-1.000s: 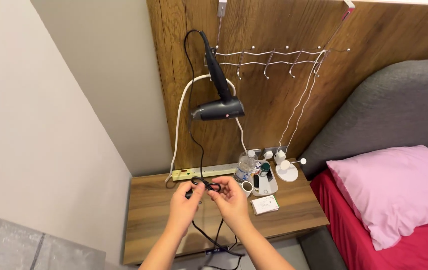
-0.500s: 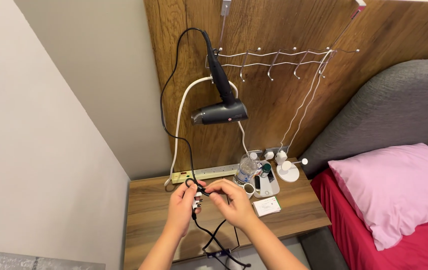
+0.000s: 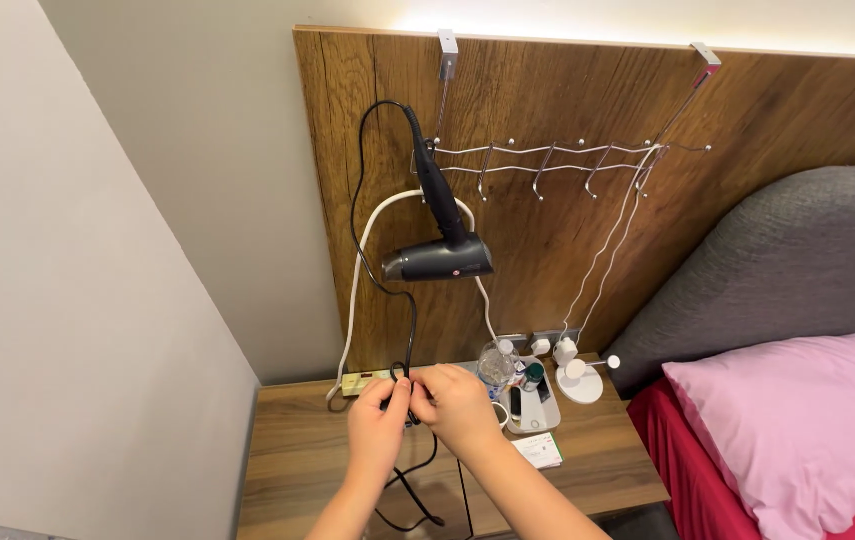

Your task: Gathering and organizing a hair dryer and a blender or kettle base from around a bedroom into a storage container.

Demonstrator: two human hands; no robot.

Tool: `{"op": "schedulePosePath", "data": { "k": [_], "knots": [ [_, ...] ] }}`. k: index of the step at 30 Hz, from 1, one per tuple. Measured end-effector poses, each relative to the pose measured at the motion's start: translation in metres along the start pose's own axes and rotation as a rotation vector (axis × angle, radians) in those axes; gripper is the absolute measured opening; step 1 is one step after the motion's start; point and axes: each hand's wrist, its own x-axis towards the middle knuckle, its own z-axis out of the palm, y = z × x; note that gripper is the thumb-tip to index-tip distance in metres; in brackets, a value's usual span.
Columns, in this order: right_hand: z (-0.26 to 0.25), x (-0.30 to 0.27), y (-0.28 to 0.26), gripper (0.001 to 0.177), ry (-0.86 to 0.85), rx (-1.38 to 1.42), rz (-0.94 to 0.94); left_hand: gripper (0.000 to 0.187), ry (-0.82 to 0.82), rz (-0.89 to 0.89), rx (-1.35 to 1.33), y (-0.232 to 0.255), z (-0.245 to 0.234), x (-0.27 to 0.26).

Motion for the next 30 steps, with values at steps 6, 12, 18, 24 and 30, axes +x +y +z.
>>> {"op": "schedulePosePath", "data": {
  "k": [6,12,18,24,30],
  "knots": [
    [0.027,-0.013,0.072,0.013,-0.217,0.820,0.724,0.026,-0.008,0.063,-0.120,0.049,0.003,-0.008],
    [0.043,-0.035,0.104,0.015,-0.398,1.491,1.128,0.029,-0.472,0.350,-0.054,0.076,0.000,0.009],
    [0.000,0.000,0.045,0.026,-0.484,0.991,1.085,0.031,-0.156,0.064,0.104,0.060,0.008,0.022],
    [0.029,-0.026,0.076,0.025,-0.394,1.185,0.742,0.025,-0.058,0.067,0.087,0.045,0.010,0.022],
    [0.027,-0.029,0.076,0.018,-0.059,0.592,0.893,0.024,0.144,0.025,0.318,-0.050,-0.014,0.032]
  ]
}}
